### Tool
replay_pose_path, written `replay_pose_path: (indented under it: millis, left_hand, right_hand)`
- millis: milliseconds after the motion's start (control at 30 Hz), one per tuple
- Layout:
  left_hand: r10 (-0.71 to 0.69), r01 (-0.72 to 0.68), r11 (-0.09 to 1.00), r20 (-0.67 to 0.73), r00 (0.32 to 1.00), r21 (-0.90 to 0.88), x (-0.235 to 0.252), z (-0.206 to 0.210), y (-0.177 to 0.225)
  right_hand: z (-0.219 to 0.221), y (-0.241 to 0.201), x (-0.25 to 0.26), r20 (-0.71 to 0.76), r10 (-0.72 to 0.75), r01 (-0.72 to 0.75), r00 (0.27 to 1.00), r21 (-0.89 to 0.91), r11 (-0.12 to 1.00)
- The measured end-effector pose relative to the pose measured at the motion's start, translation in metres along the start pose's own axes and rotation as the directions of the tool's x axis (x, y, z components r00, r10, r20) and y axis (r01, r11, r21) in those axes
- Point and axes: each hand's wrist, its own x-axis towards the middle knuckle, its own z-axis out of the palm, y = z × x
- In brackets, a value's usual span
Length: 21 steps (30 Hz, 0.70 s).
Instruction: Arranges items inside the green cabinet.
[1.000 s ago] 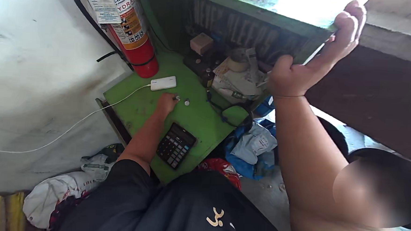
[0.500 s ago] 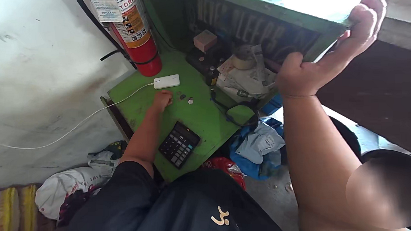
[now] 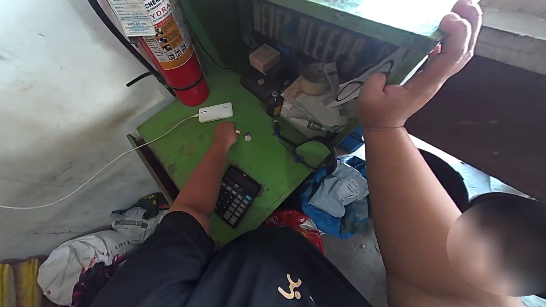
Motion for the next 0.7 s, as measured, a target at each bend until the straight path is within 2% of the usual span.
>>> replay_pose_path:
  millis: [33, 100, 167, 200, 267, 300, 367, 400, 433, 467, 500, 533, 567, 633, 700]
  left_hand:
    - [0.000, 0.001, 0.999, 0.018, 1.000, -0.050, 0.002, -0.001, -0.005]
    - [-0.035, 0.047, 0.961, 0.052, 0.998, -0.271, 0.005, -0.002, -0.019]
    - [-0.073, 0.102, 0.824, 0.075, 0.995, -0.557, 0.003, -0.003, -0.033]
    - [-0.078, 0.107, 0.694, 0.074, 0.994, -0.712, 0.002, -0.004, -0.040]
    - [-0.042, 0.079, 0.339, 0.069, 0.997, -0.937, 0.000, -0.004, -0.050]
    - [-0.018, 0.069, 0.187, 0.066, 0.998, -0.980, 0.000, -0.005, -0.054]
    - [-0.042, 0.079, 0.010, 0.078, 0.996, -0.997, 0.003, -0.007, -0.056]
    - [-0.074, 0.097, 0.010, 0.096, 0.993, -0.995, 0.004, -0.009, -0.054]
    - [-0.116, 0.111, 0.075, 0.102, 0.988, -0.991, 0.006, -0.010, -0.051]
    - [-0.158, 0.114, 0.217, 0.080, 0.984, -0.970, 0.009, -0.009, -0.047]
    - [-0.186, 0.103, 0.421, 0.025, 0.982, -0.901, 0.012, -0.006, -0.042]
    - [-0.188, 0.094, 0.618, -0.030, 0.982, -0.781, 0.015, -0.003, -0.038]
    - [-0.165, 0.084, 0.752, -0.063, 0.984, -0.653, 0.017, -0.001, -0.034]
    - [-0.117, 0.056, 0.878, -0.099, 0.988, -0.476, 0.024, 0.007, -0.028]
    - [-0.122, 0.065, 0.908, -0.113, 0.986, -0.413, 0.031, 0.014, -0.023]
  right_hand:
    - [0.000, 0.000, 0.000, -0.003, -0.002, 0.002, 1.000, 0.002, 1.000]
    - [0.001, 0.000, 0.000, -0.005, -0.004, 0.004, 1.000, 0.006, 1.000]
    - [0.000, 0.001, 0.000, -0.002, -0.003, 0.003, 1.000, 0.003, 1.000]
    - [0.001, 0.002, 0.000, -0.002, -0.001, 0.001, 1.000, 0.004, 1.000]
    - [0.000, 0.003, 0.000, 0.002, 0.007, -0.007, 1.000, -0.004, 1.000]
    - [0.000, 0.003, -0.001, 0.008, 0.010, -0.010, 1.000, -0.010, 1.000]
    - [-0.002, 0.002, -0.001, 0.026, 0.012, -0.012, 1.000, -0.025, 1.000]
    - [-0.002, 0.002, -0.001, 0.022, 0.010, -0.010, 1.000, -0.021, 1.000]
    - [-0.002, 0.001, -0.001, 0.019, 0.010, -0.010, 1.000, -0.017, 1.000]
    - [-0.001, 0.001, -0.001, 0.014, 0.011, -0.011, 1.000, -0.011, 1.000]
    - [-0.001, 0.001, 0.000, 0.013, 0.013, -0.013, 1.000, -0.005, 1.000]
    - [-0.001, 0.001, 0.000, 0.012, 0.012, -0.012, 1.000, 0.000, 1.000]
    - [-0.001, 0.001, 0.000, 0.011, 0.009, -0.009, 1.000, 0.003, 1.000]
    - [0.000, 0.000, 0.000, 0.005, 0.003, -0.003, 1.000, -0.001, 1.000]
    - [0.001, 0.000, 0.000, -0.002, 0.008, -0.008, 1.000, 0.004, 1.000]
